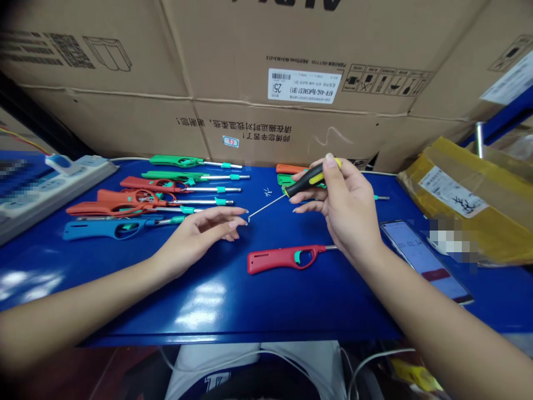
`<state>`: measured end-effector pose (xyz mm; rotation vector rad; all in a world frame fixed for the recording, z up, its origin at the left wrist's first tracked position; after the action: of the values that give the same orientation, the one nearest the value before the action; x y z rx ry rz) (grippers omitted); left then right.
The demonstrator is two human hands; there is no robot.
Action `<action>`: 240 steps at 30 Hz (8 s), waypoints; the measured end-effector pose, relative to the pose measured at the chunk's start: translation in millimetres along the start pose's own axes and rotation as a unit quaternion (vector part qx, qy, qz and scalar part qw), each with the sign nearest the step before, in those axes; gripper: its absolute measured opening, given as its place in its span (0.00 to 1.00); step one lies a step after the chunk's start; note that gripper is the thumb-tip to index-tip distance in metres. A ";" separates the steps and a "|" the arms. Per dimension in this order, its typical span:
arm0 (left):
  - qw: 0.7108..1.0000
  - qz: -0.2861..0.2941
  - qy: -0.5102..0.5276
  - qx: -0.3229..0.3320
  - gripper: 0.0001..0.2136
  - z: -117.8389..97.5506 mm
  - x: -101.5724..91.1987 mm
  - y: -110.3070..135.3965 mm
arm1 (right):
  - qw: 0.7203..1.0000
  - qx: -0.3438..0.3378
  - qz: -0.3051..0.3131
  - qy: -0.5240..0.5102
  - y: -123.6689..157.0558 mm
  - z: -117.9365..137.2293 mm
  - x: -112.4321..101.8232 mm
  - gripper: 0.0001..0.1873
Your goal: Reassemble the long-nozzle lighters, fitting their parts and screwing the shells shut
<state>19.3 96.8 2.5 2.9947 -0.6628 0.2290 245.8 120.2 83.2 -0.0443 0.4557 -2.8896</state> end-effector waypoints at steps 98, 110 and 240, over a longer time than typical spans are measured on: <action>0.819 0.245 -0.489 0.172 0.16 -3.4 58.8 21.3 | 0.953 -0.201 0.191 0.121 38.4 13.9 60.8 0.16; 0.856 0.212 -0.437 0.176 0.17 -14.3 55.5 20.5 | 0.960 -0.207 0.146 0.115 38.7 13.9 55.5 0.13; 0.814 0.243 -0.513 0.124 0.13 -3.6 68.5 12.9 | 0.814 -0.381 0.169 0.404 54.3 66.0 68.1 0.12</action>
<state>74.8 57.1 17.3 2.8790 -1.5452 -1.4860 194.7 35.2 129.0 1.0425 1.5406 -2.0514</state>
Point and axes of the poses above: each hand's wrist, its own y-axis away from the middle knuckle, its own x-axis out of the palm, z = x × y, the point moved 9 cm from there along -y, towards the middle knuckle, and after that the axes turned 15 degrees about z, right-handed, at the moved point
